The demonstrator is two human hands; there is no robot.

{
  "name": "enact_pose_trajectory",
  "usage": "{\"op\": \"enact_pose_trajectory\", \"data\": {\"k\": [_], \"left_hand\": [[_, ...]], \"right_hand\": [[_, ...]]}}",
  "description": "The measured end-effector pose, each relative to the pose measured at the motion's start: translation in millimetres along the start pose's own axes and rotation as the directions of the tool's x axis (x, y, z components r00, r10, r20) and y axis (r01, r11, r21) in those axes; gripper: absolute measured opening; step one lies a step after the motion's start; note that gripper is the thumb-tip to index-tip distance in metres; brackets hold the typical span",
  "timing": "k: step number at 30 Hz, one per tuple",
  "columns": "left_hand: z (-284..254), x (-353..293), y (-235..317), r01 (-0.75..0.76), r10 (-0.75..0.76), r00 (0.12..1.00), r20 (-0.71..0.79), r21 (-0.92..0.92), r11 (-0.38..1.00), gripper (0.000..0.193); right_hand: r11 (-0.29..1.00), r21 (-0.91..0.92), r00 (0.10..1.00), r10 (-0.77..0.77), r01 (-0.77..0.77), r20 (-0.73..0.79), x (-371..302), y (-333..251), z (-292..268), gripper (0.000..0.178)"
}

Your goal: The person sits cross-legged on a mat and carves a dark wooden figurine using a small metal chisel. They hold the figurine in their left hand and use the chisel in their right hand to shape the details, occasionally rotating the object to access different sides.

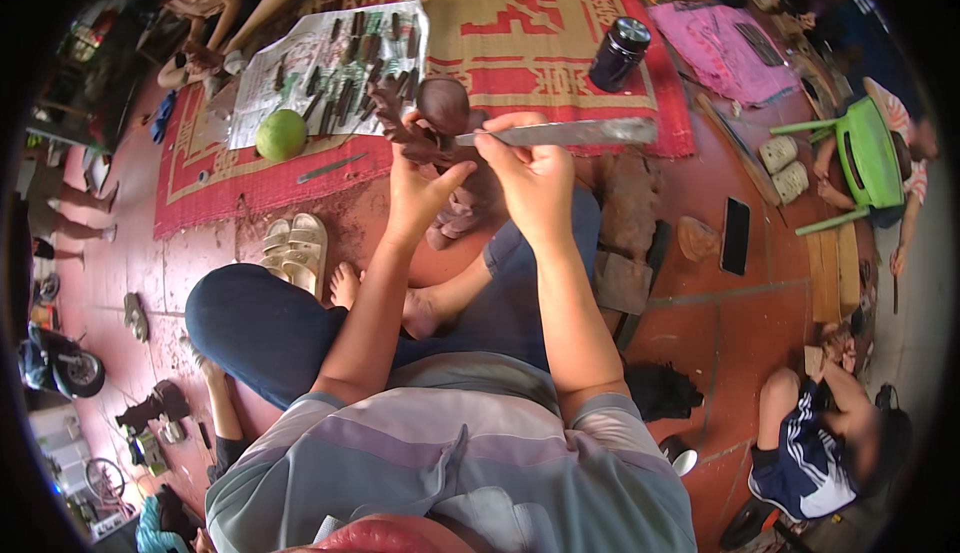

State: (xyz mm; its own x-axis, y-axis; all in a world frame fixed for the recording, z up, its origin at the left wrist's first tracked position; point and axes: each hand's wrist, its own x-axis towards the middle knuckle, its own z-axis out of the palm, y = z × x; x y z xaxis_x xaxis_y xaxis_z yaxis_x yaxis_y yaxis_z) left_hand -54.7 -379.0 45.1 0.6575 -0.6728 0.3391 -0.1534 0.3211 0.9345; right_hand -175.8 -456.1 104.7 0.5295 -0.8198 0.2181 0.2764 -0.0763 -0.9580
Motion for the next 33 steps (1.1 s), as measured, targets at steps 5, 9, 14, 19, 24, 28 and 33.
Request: {"op": "enact_pose_trajectory", "data": {"k": [5, 9, 14, 19, 24, 28, 33], "left_hand": [[-1, 0, -1, 0.02, -0.016, 1.0, -0.027, 0.154, 0.988, 0.078], [-8, 0, -7, -0.018, 0.016, 1.0, 0.011, 0.258, 0.966, 0.078], [-8, -2, -15, -0.002, 0.006, 1.0, -0.019, 0.199, 0.98, 0.074], [-4, -1, -13, 0.091, -0.093, 0.996, 0.008, 0.171, 0.981, 0.052], [-6, -5, -40, -0.038, 0.051, 0.997, -0.06, 0.194, 0.98, 0.07], [13, -6, -18, -0.126, 0.152, 0.983, -0.107, 0.218, 0.968, 0.077], [12, 2, -20, -0.112, 0.157, 0.974, -0.162, 0.261, 0.959, 0.074]], "right_hand": [[0.971, -0.226, 0.997, -0.072, 0.076, 0.027, 0, 0, 8, 0.009], [0.918, -0.376, 0.99, -0.091, 0.124, 0.104, 5, 0, 18, 0.01], [0.917, -0.377, 0.991, -0.112, 0.13, 0.069, 20, 15, 7, 0.009], [0.875, -0.47, 0.991, -0.068, 0.115, 0.114, 6, -5, 17, 0.009], [0.904, -0.367, 0.975, -0.191, 0.221, 0.116, 23, 6, 6, 0.01], [0.879, -0.432, 0.974, -0.135, 0.202, 0.182, 9, 5, 12, 0.013], [0.886, -0.398, 0.967, -0.18, 0.24, 0.181, 21, 10, 11, 0.013]]}}
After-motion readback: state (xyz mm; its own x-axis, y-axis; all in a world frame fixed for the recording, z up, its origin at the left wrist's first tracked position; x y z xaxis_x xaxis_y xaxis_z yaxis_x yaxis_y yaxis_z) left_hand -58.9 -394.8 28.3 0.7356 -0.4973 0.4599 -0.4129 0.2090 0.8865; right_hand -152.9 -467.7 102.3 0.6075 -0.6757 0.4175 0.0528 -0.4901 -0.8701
